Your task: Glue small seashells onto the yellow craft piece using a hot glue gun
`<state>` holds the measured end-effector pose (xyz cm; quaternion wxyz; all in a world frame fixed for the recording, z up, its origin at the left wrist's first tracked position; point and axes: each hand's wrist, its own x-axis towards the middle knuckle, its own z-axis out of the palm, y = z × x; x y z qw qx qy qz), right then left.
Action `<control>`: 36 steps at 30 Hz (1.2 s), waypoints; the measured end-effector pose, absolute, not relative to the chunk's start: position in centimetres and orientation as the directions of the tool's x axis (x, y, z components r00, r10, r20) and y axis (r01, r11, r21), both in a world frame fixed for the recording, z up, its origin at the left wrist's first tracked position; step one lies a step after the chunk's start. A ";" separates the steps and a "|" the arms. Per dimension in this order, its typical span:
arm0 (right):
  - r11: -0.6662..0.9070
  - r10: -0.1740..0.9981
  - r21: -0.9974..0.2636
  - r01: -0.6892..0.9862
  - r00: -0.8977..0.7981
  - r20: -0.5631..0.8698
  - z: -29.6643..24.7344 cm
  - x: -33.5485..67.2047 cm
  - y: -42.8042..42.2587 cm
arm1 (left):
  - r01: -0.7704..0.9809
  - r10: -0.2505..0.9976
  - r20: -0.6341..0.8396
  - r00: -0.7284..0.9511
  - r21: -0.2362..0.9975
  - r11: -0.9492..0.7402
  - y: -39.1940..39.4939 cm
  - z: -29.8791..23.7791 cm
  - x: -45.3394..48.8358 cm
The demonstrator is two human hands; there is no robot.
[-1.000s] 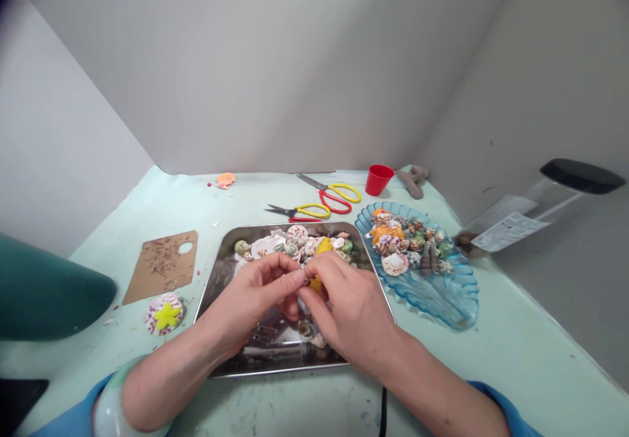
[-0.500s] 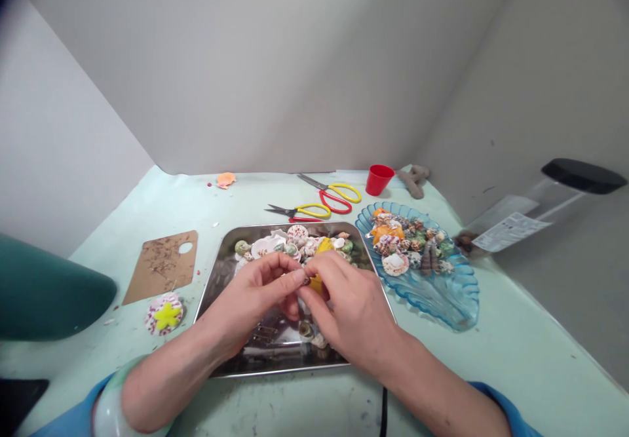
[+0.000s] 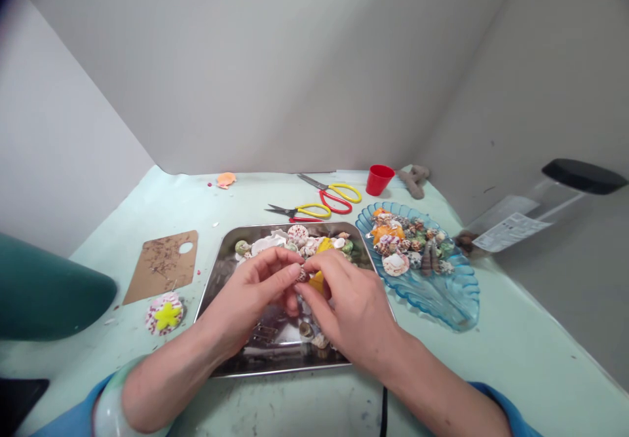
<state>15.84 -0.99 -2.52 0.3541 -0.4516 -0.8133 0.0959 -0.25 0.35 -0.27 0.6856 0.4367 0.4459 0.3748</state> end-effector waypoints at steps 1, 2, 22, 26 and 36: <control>0.567 0.807 -0.477 0.672 -0.336 0.486 -2.6 15.9 -1.0 | -0.127 0.905 -0.282 0.319 0.934 0.335 0.4 -0.3 -0.3; 0.559 0.812 -0.478 0.677 -0.331 0.481 -2.6 15.9 -1.0 | -0.124 0.905 -0.284 0.316 0.933 0.337 0.4 -0.2 -0.3; 0.566 0.802 -0.488 0.665 -0.307 0.512 -2.4 15.8 -1.0 | -0.109 0.896 -0.303 0.326 0.929 0.354 0.4 -0.2 -0.3; 0.573 0.796 -0.487 0.659 -0.305 0.523 -2.4 15.8 -1.0 | -0.128 0.892 -0.299 0.338 0.925 0.358 0.4 -0.3 -0.3; 0.583 0.794 -0.498 0.642 -0.323 0.515 -2.4 15.9 -1.1 | -0.112 0.885 -0.307 0.350 0.924 0.365 0.3 -0.4 -0.3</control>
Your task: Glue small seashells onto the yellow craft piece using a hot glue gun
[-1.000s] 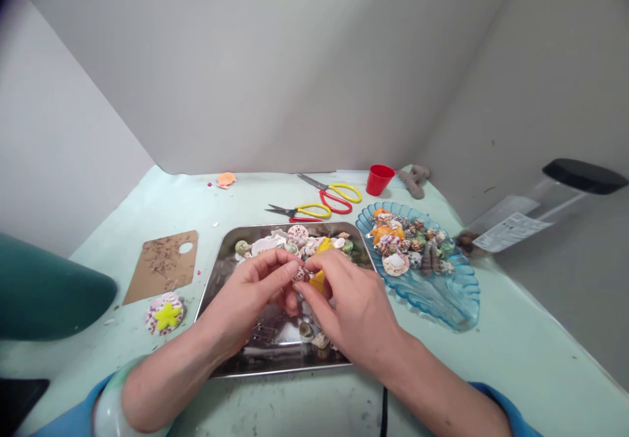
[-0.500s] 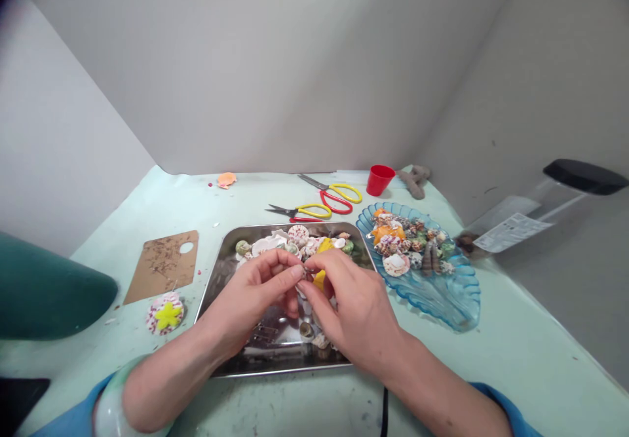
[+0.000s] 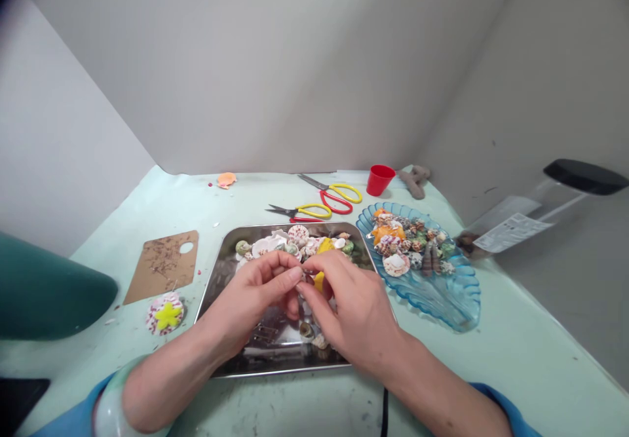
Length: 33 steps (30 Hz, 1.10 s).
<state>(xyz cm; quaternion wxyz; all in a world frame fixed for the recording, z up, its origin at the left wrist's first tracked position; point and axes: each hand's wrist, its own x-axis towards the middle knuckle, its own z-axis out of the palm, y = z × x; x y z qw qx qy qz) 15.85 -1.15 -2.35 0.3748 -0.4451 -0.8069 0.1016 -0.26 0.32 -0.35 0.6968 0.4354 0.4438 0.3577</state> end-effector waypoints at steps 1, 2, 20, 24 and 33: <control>0.585 0.793 -0.498 0.640 -0.323 0.516 -2.3 15.8 -1.1 | -0.114 0.884 -0.306 0.352 0.924 0.365 0.3 -0.4 -0.3; 0.586 0.793 -0.498 0.639 -0.324 0.516 -2.3 15.8 -1.1 | -0.118 0.884 -0.305 0.353 0.923 0.366 0.3 -0.4 -0.3; 0.596 0.780 -0.502 0.627 -0.304 0.547 -2.0 15.6 -0.8 | -0.104 0.890 -0.279 0.360 0.936 0.336 0.2 -0.2 -0.5; 0.605 0.770 -0.507 0.614 -0.288 0.569 -2.1 15.7 -0.7 | -0.096 0.889 -0.282 0.361 0.937 0.336 0.2 -0.1 -0.4; 0.606 0.771 -0.520 0.602 -0.283 0.571 -2.1 15.7 -0.8 | -0.114 0.883 -0.268 0.385 0.936 0.334 0.2 -0.2 -0.6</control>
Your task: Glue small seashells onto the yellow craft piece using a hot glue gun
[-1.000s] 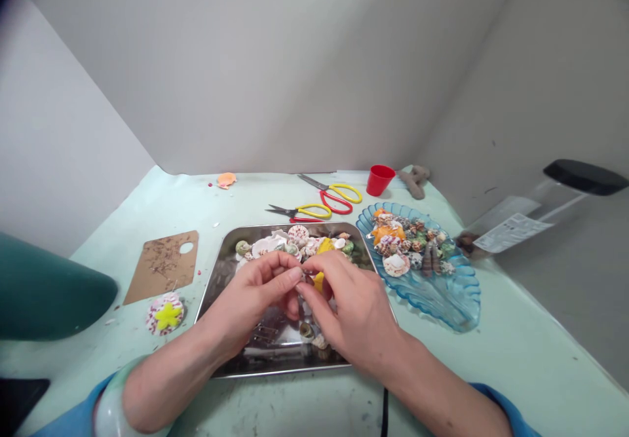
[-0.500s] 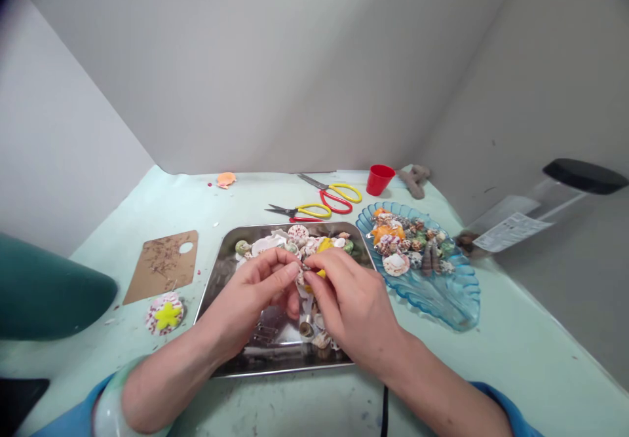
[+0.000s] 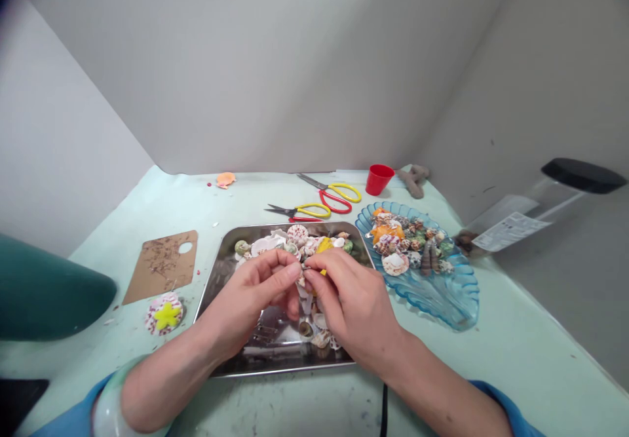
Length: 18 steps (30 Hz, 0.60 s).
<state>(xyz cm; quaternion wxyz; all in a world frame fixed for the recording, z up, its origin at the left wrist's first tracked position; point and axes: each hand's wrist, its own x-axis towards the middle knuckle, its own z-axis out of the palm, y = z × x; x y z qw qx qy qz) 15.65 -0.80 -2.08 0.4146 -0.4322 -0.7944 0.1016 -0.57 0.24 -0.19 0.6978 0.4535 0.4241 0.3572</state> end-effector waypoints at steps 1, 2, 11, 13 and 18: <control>0.611 0.769 -0.521 0.596 -0.290 0.570 -2.0 15.6 -0.8 | -0.118 0.882 -0.264 0.390 0.936 0.332 0.2 -0.2 -0.6; 0.617 0.766 -0.521 0.590 -0.297 0.570 -2.0 15.6 -0.8 | -0.121 0.883 -0.262 0.390 0.936 0.331 0.2 -0.2 -0.6; 0.620 0.758 -0.509 0.597 -0.288 0.585 -2.2 15.8 -0.7 | -0.132 0.896 -0.276 0.348 0.932 0.339 0.2 0.1 -0.4; 0.622 0.757 -0.509 0.595 -0.290 0.586 -2.2 15.8 -0.7 | -0.138 0.894 -0.282 0.347 0.928 0.346 0.3 0.1 -0.4; 0.619 0.763 -0.512 0.596 -0.301 0.572 -2.0 15.7 -0.7 | -0.147 0.891 -0.279 0.360 0.926 0.349 0.3 -0.1 -0.5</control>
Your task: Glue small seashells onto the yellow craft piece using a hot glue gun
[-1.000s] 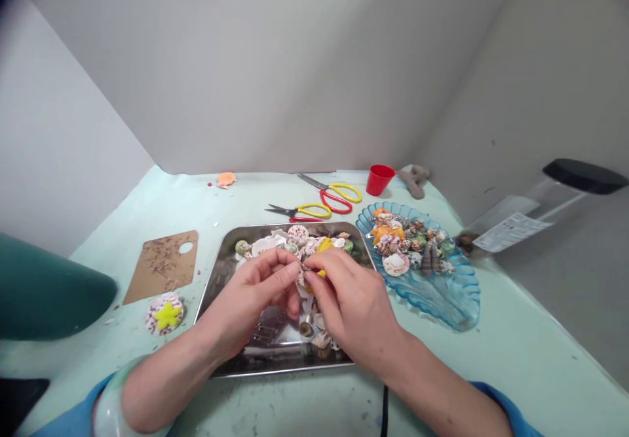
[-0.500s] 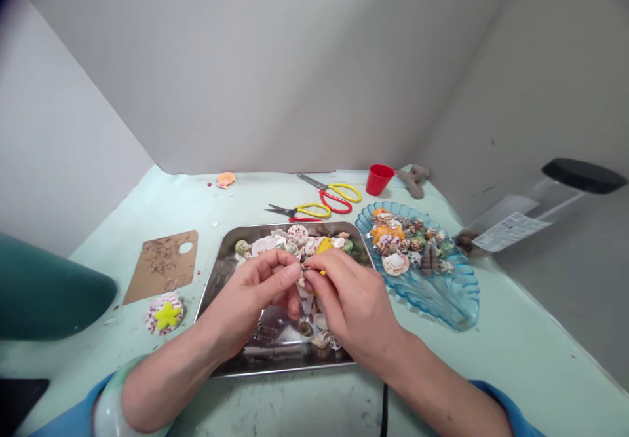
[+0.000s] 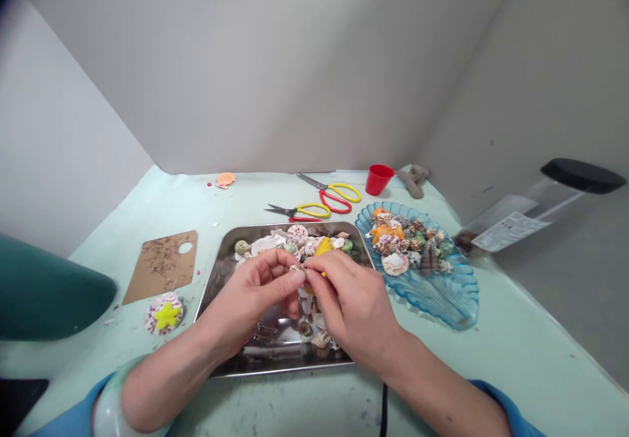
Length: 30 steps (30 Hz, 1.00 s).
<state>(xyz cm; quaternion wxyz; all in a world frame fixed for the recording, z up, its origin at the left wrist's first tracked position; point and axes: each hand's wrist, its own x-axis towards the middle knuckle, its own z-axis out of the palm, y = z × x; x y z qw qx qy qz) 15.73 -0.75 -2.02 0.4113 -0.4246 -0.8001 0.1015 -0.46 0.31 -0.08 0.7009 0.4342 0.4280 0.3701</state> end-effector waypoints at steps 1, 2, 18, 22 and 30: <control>0.619 0.763 -0.512 0.595 -0.302 0.571 -2.0 15.7 -0.8 | -0.147 0.891 -0.276 0.360 0.927 0.346 0.3 -0.1 -0.5; 0.622 0.761 -0.512 0.593 -0.305 0.572 -1.9 15.7 -0.8 | -0.145 0.892 -0.273 0.361 0.928 0.343 0.3 -0.1 -0.5; 0.615 0.765 -0.498 0.612 -0.308 0.566 -1.8 15.7 -0.9 | -0.094 0.890 -0.288 0.354 0.936 0.340 0.3 -0.3 -0.6; 0.612 0.761 -0.491 0.620 -0.293 0.579 -2.0 15.7 -0.8 | -0.080 0.895 -0.292 0.338 0.938 0.336 0.3 -0.2 -0.4; 0.617 0.760 -0.499 0.608 -0.297 0.578 -1.8 15.6 -0.8 | -0.077 0.891 -0.295 0.346 0.937 0.340 0.2 -0.3 -0.5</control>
